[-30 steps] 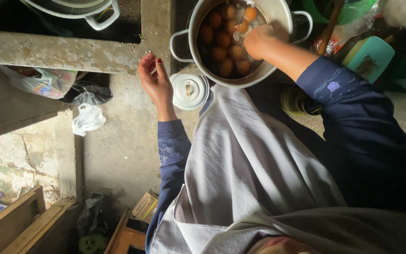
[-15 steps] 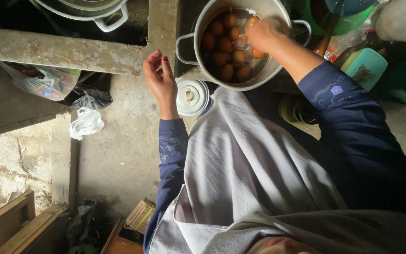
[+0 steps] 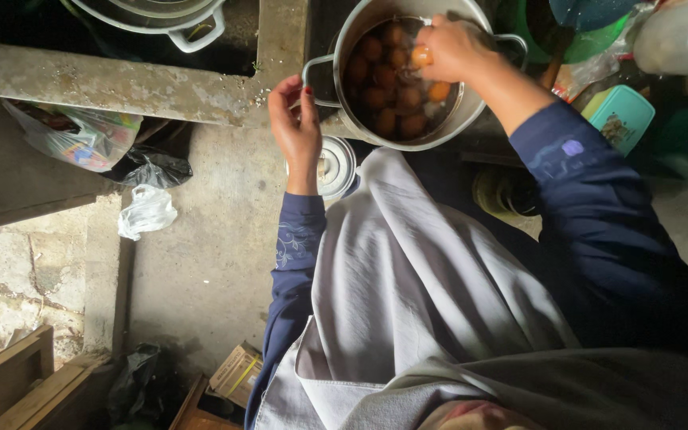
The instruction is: The person sits and peels boiled brown eggs one at a time by hand, removing the shell over a metal pot of water and dropping the peeled egg back into the pot. They continue peeling successive eggs from the pot throughout the clip.
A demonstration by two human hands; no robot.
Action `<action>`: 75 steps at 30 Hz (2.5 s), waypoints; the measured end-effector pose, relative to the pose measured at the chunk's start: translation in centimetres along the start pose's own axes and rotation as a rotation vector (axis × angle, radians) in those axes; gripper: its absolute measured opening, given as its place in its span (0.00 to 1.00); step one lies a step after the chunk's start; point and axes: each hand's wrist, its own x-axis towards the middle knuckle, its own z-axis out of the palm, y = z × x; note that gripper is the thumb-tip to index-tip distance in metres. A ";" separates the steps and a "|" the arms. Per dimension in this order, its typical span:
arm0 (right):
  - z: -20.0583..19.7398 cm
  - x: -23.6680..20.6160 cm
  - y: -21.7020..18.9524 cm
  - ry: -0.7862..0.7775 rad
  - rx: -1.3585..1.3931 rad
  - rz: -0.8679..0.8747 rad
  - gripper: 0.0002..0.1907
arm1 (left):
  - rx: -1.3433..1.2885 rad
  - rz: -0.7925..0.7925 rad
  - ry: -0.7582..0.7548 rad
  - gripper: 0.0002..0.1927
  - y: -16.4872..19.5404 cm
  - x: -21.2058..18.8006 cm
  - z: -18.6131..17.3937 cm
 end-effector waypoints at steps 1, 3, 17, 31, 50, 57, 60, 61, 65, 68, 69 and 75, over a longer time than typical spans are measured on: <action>-0.5 -0.9 0.1 0.108 0.194 -0.060 0.26 | -0.050 -0.025 -0.012 0.11 -0.1 -0.1 0.8; -1.4 -2.3 -0.5 0.274 0.436 -0.145 0.26 | -0.136 0.067 -0.083 0.12 -0.4 -0.1 3.2; -0.5 -6.5 -3.4 0.443 1.072 -0.084 0.20 | -0.734 -0.465 -0.611 0.27 -2.3 1.5 11.3; -3.2 -6.7 -4.6 0.522 0.661 -0.091 0.22 | -0.727 -0.436 -0.653 0.26 -1.3 1.8 11.1; -2.2 -6.8 -4.1 0.827 0.209 -0.137 0.13 | -0.735 -0.429 -0.574 0.22 -0.5 2.4 12.3; -1.7 -6.1 -5.0 0.674 0.853 -0.119 0.13 | -0.729 -0.451 -0.603 0.22 -0.6 2.3 12.0; -1.4 -6.0 -5.2 0.741 0.645 -0.108 0.13 | -0.722 -0.431 -0.609 0.23 -0.7 2.2 12.0; -1.4 -6.0 -5.2 0.766 0.572 -0.123 0.13 | -0.707 -0.425 -0.609 0.23 -0.8 2.1 12.0; -1.4 -5.8 -5.4 0.828 0.342 -0.111 0.12 | -0.667 -0.411 -0.605 0.23 -0.9 2.0 12.1; -1.6 -5.7 -5.6 0.834 0.395 -0.107 0.11 | -0.708 -0.418 -0.616 0.24 -1.0 2.0 12.1; -1.8 -5.7 -5.6 0.823 0.413 -0.110 0.11 | -0.733 -0.421 -0.620 0.24 -1.1 2.1 12.1; -2.4 -5.7 -5.5 0.799 0.411 -0.113 0.11 | -0.759 -0.477 -0.608 0.24 -1.0 2.3 12.1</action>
